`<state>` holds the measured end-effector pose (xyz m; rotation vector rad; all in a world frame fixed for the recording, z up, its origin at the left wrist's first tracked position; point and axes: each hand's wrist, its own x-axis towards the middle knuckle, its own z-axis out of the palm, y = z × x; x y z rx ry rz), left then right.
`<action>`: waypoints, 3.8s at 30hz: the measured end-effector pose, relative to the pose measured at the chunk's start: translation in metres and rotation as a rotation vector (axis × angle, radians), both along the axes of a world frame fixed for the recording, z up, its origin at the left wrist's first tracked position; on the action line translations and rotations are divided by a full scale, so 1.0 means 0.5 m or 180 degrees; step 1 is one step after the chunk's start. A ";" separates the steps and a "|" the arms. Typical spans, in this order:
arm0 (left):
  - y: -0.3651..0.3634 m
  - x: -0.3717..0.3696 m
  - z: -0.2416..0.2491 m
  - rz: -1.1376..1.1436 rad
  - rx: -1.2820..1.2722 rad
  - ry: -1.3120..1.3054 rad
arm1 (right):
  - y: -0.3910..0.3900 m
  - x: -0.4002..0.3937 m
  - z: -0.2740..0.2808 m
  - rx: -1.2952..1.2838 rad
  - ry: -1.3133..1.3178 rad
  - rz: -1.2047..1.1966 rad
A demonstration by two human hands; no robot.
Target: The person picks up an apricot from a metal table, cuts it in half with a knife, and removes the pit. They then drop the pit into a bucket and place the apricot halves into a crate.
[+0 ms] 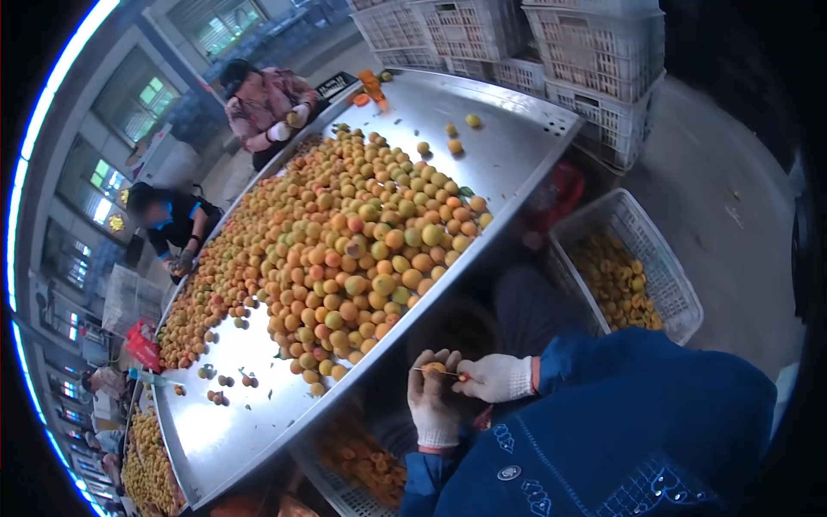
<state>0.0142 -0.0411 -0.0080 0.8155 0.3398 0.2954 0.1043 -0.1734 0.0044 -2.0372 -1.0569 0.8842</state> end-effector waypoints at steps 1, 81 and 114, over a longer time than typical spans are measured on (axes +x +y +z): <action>0.001 0.000 0.001 -0.0009 -0.0204 -0.0062 | 0.001 0.001 0.003 0.0002 -0.0018 0.0009; -0.015 0.007 0.002 -0.0058 0.0546 0.0072 | 0.018 -0.026 -0.028 0.1243 -0.0093 -0.0656; -0.004 -0.003 0.071 -0.0293 0.0334 -0.0006 | -0.018 0.007 0.033 0.0657 -0.0230 -0.0118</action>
